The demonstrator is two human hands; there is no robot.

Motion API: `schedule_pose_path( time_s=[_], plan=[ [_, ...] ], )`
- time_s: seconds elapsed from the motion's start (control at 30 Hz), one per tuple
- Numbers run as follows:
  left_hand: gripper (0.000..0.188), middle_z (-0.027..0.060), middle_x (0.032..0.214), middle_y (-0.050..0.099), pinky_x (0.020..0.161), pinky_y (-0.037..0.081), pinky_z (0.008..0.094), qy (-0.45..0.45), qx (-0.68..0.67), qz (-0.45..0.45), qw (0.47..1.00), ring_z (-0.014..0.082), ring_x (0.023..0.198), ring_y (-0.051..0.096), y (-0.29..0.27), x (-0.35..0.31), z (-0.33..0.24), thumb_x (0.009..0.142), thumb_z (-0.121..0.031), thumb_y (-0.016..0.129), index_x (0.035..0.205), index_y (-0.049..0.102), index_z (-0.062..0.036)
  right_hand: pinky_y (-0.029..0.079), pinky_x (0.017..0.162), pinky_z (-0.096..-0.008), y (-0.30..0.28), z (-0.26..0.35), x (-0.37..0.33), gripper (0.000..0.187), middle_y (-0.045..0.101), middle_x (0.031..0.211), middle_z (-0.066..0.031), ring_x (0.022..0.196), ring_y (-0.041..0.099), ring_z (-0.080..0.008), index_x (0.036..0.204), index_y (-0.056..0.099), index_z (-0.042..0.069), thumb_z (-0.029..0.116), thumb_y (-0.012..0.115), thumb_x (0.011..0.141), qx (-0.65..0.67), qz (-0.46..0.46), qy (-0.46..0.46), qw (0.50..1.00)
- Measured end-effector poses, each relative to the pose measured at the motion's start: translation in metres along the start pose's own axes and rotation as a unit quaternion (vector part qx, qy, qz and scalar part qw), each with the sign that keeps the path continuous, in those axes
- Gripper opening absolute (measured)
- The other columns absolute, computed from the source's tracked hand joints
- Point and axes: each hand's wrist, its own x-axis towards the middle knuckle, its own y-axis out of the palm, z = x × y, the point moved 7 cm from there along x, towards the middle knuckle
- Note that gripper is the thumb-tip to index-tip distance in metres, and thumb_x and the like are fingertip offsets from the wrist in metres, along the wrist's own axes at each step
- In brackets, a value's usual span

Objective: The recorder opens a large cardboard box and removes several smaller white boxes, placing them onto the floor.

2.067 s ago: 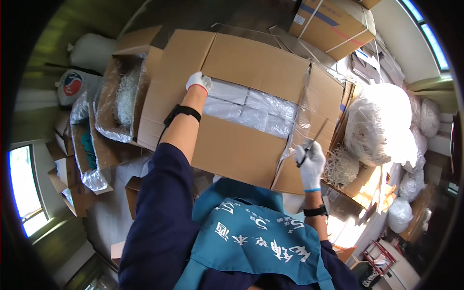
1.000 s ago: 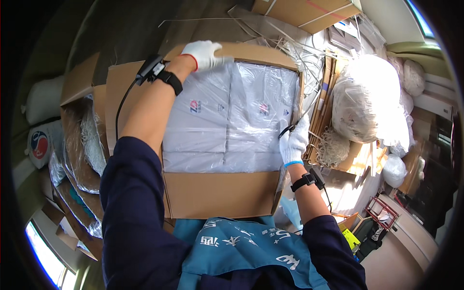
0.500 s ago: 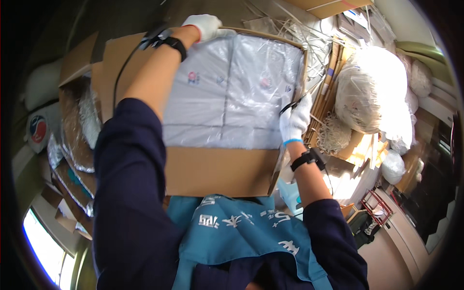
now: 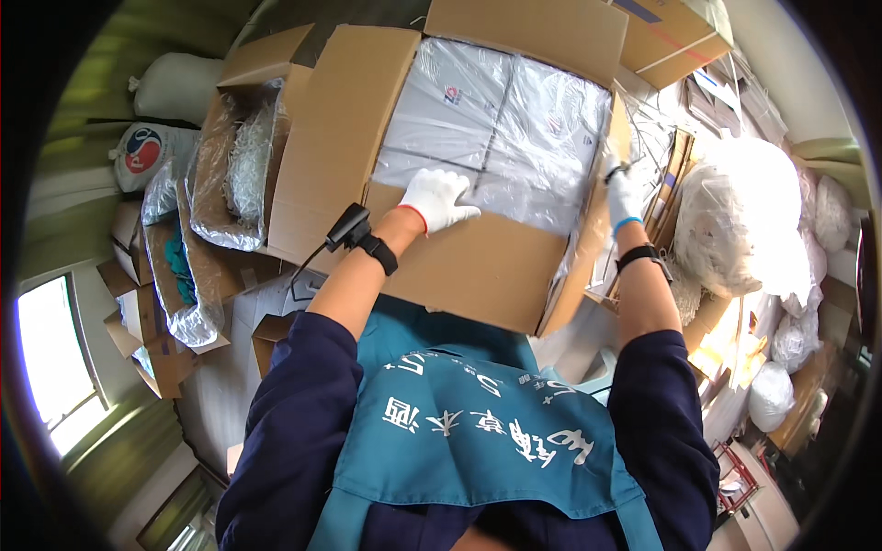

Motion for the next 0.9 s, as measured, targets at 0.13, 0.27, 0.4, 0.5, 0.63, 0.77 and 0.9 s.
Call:
schedule_pose_path(
  time_s=[0.13, 0.27, 0.4, 0.5, 0.63, 0.77, 0.9],
  plan=[
    [0.046, 0.0169, 0.089, 0.070, 0.075, 0.051, 0.0459, -0.021, 0.012, -0.011, 1.000, 0.0362, 0.082, 0.067, -0.027, -0.030, -0.031, 0.085, -0.054, 0.065, 0.085, 0.068, -0.0074, 0.046, 0.097, -0.0324, -0.077, 0.019, -0.065, 0.050, 0.064, 0.120, -0.0113, 0.106, 0.060, -0.0203, 0.129, 0.057, -0.002, 0.032, 0.069, 0.095, 0.138, -0.118, -0.120, 0.976],
    [0.047, 0.0188, 0.082, 0.068, 0.069, 0.051, 0.0426, -0.071, -0.068, 0.037, 0.995, 0.0343, 0.078, 0.067, -0.083, -0.084, -0.084, 0.084, -0.050, 0.067, 0.072, 0.068, -0.0052, 0.051, 0.070, -0.0253, -0.101, 0.013, -0.140, 0.034, 0.066, 0.104, -0.0056, 0.085, 0.065, -0.0121, 0.122, 0.059, 0.002, 0.014, 0.069, 0.093, 0.297, 0.036, -0.141, 0.944],
    [0.045, 0.0177, 0.077, 0.067, 0.069, 0.051, 0.0427, -0.056, -0.038, 0.162, 0.984, 0.0338, 0.076, 0.066, -0.077, -0.186, -0.137, 0.080, -0.051, 0.072, 0.070, 0.067, -0.0072, 0.041, 0.055, -0.0223, -0.072, 0.015, -0.237, 0.010, 0.068, 0.079, -0.0049, 0.067, 0.061, -0.0098, 0.099, 0.062, 0.006, 0.013, 0.056, 0.096, 0.378, 0.231, -0.135, 0.886],
    [0.049, 0.0153, 0.078, 0.068, 0.071, 0.052, 0.0438, -0.223, -0.074, 0.216, 0.948, 0.0338, 0.076, 0.066, -0.026, -0.254, -0.124, 0.072, -0.055, 0.077, 0.076, 0.064, -0.0086, 0.043, 0.056, -0.0237, -0.030, -0.001, -0.307, 0.012, 0.068, 0.089, -0.0068, 0.067, 0.059, -0.0101, 0.104, 0.061, 0.005, 0.007, 0.050, 0.099, 0.380, 0.338, -0.035, 0.860],
    [0.058, 0.0203, 0.091, 0.069, 0.078, 0.053, 0.0434, -0.408, -0.131, 0.174, 0.887, 0.0344, 0.086, 0.068, 0.084, -0.313, -0.099, 0.071, -0.058, 0.078, 0.091, 0.065, -0.0040, 0.049, 0.069, -0.0265, 0.019, -0.053, -0.355, 0.024, 0.065, 0.085, -0.0037, 0.076, 0.062, -0.0126, 0.105, 0.062, 0.007, 0.024, 0.070, 0.091, 0.102, 0.381, -0.152, 0.906],
    [0.103, 0.0218, 0.149, 0.043, 0.110, 0.038, 0.0486, -0.501, -0.637, 0.001, 0.585, 0.0367, 0.133, 0.048, 0.193, -0.291, -0.074, 0.078, -0.064, 0.074, 0.149, 0.034, -0.0019, 0.052, 0.081, -0.0306, 0.022, -0.058, -0.366, 0.032, 0.067, 0.091, -0.0052, 0.086, 0.064, -0.0144, 0.109, 0.063, 0.006, 0.025, 0.075, 0.087, 0.075, 0.330, -0.147, 0.930],
    [0.094, 0.0171, 0.144, 0.047, 0.104, 0.045, 0.0587, -0.611, -0.712, -0.120, 0.324, 0.0401, 0.128, 0.051, 0.209, -0.235, -0.067, 0.082, -0.051, 0.079, 0.151, 0.035, -0.0056, 0.052, 0.086, -0.0320, 0.033, -0.073, -0.362, 0.036, 0.068, 0.098, -0.0061, 0.091, 0.064, -0.0157, 0.114, 0.063, 0.007, 0.022, 0.077, 0.085, 0.075, 0.333, -0.136, 0.930]
  ],
)
